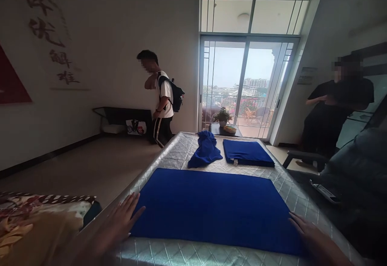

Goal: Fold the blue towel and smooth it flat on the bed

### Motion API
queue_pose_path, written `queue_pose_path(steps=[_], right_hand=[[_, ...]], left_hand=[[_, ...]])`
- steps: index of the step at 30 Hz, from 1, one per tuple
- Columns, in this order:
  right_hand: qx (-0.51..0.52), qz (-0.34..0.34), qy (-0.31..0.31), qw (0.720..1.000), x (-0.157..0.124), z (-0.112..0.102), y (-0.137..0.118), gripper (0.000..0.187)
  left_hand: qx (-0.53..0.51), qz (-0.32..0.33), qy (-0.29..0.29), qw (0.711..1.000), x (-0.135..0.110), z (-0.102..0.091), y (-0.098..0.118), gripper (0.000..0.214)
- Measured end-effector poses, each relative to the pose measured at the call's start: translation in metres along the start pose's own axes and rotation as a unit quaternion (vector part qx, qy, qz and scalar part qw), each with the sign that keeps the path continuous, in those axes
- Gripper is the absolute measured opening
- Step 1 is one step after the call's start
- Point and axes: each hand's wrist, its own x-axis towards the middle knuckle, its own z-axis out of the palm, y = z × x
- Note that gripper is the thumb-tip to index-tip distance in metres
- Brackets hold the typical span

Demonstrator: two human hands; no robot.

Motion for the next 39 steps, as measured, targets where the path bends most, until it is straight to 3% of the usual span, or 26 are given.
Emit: queue_pose_path(steps=[1, 3, 6, 9, 12, 14, 18, 21, 25, 35, 39], right_hand=[[0.003, -0.016, -0.023, 1.000, 0.015, -0.009, -0.005, 0.053], [0.002, 0.017, -0.036, 0.999, 0.048, -0.026, -0.019, 0.055], [-0.031, 0.060, -0.049, 0.997, 0.098, -0.038, -0.044, 0.056], [-0.050, 0.078, -0.056, 0.994, 0.128, -0.032, -0.060, 0.055], [-0.063, 0.093, -0.053, 0.992, 0.141, -0.024, -0.062, 0.055], [-0.068, 0.105, -0.055, 0.991, 0.147, -0.023, -0.058, 0.053], [-0.074, 0.118, -0.068, 0.988, 0.157, -0.033, -0.045, 0.048], [-0.080, 0.112, -0.071, 0.988, 0.160, -0.039, -0.039, 0.041], [-0.091, 0.110, -0.061, 0.988, 0.163, -0.041, -0.038, 0.037], [-0.098, 0.100, -0.073, 0.988, 0.177, -0.042, -0.025, 0.030], [-0.113, 0.099, -0.084, 0.985, 0.185, -0.040, -0.023, 0.028]], left_hand=[[-0.015, -0.024, -0.003, 1.000, 0.010, -0.009, 0.017, 0.049], [-0.064, -0.019, -0.015, 0.998, 0.030, -0.029, 0.065, 0.058], [-0.186, 0.130, -0.051, 0.973, 0.055, -0.059, 0.156, 0.055], [-0.254, 0.303, -0.024, 0.918, 0.067, -0.077, 0.247, 0.050], [-0.258, 0.431, 0.028, 0.864, 0.073, -0.079, 0.325, 0.048], [-0.231, 0.482, 0.062, 0.843, 0.077, -0.075, 0.374, 0.041], [-0.170, 0.532, 0.108, 0.822, 0.088, -0.068, 0.465, 0.022], [-0.170, 0.513, 0.132, 0.831, 0.095, -0.063, 0.515, 0.019], [-0.218, 0.469, 0.156, 0.841, 0.101, -0.056, 0.539, 0.019], [-0.263, 0.487, 0.096, 0.827, 0.103, -0.053, 0.535, 0.030], [-0.282, 0.479, 0.057, 0.829, 0.101, -0.051, 0.539, 0.021]])
